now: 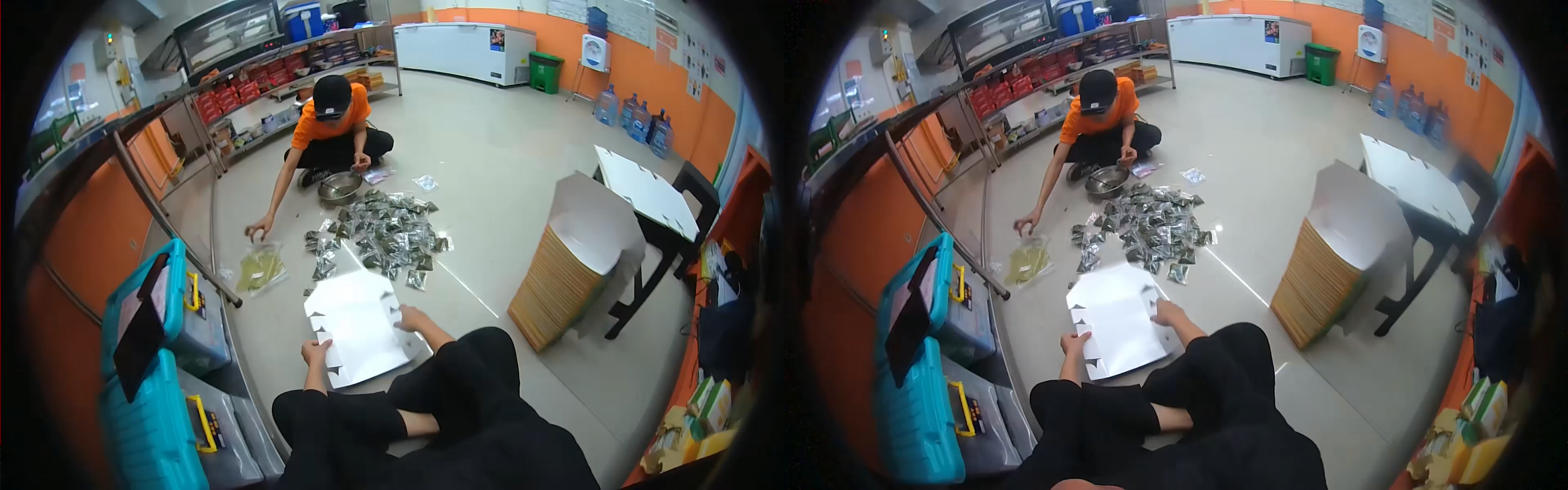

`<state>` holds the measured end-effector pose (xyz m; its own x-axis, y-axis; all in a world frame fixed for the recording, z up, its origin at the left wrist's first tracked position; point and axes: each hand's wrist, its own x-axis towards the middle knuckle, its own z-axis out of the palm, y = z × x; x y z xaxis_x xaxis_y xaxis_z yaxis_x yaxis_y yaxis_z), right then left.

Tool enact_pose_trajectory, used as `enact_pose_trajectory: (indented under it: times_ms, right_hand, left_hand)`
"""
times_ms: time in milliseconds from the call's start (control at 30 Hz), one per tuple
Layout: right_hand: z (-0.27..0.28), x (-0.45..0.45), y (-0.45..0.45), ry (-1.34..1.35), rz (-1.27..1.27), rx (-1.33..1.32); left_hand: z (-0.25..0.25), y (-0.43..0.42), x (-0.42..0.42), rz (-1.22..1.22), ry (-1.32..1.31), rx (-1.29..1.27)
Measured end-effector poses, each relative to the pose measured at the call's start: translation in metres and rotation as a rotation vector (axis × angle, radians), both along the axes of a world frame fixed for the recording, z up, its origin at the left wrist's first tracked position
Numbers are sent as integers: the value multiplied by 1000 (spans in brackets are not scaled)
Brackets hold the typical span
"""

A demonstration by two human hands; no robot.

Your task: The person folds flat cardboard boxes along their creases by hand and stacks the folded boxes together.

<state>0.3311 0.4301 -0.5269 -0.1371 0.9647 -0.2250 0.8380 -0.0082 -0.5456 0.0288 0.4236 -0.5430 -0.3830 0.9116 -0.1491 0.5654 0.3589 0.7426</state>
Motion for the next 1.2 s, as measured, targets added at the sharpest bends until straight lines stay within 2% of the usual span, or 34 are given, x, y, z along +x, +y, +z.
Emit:
enact_pose_trajectory:
  times_ms: [33, 100, 167, 233, 367, 467, 500, 533, 600, 667, 733, 800, 833, 967, 1033, 1067, 1133, 1200]
  right_hand:
    - [-16, -4, 10, -6, 12, -24]
    - [-26, -16, 11, -84, 33, -246]
    - [-22, -20, 8, -107, -41, -260]
    - [-18, -18, 6, -233, -11, -285]
    - [-9, -15, 4, -297, -48, -336]
    - [-7, -11, 6, -259, -69, -413]
    - [-1, -10, 6, -268, -36, -446]
    - [6, -10, 4, -276, -2, -478]
    - [20, -11, -1, -246, -24, -459]
    - [34, -8, -4, -185, -75, -371]
    - [39, -8, -9, -116, -143, -274]
    - [38, -7, -5, 0, -167, -203]
    - [35, -3, -3, 79, -162, -174]
    - [69, 4, -10, 132, -231, -138]
    - [63, 6, -8, 271, -109, 52]
    - [68, 5, -8, 269, -112, 51]
    - [77, 2, -7, 567, -132, 90]
    - [64, -2, -1, 604, -155, 157]
  left_hand:
    - [-9, 3, 4, 12, -6, -24]
    - [-17, 8, 13, 49, 207, 21]
    - [-21, 10, 12, 59, 210, -95]
    - [-27, 10, 15, 107, 413, -28]
    - [-14, 22, 11, 66, 379, -227]
    - [-10, 24, 15, 79, 806, 59]
    - [-4, 22, 17, 49, 909, 154]
    - [18, 13, 25, 30, 901, 155]
    - [80, -3, 39, -61, 489, 6]
    - [85, -8, 26, -146, 207, 60]
    - [92, -15, 11, -324, 36, 216]
    - [76, 2, -19, -464, -187, 210]
    - [79, 2, -16, -491, -198, 213]
    - [108, -10, -16, -305, -571, 200]
    - [103, -6, -19, -323, -654, 204]
    - [104, -4, -18, -327, -715, 202]
    - [101, -5, -13, -327, -776, 196]
    - [121, -14, 4, -109, -973, 103]
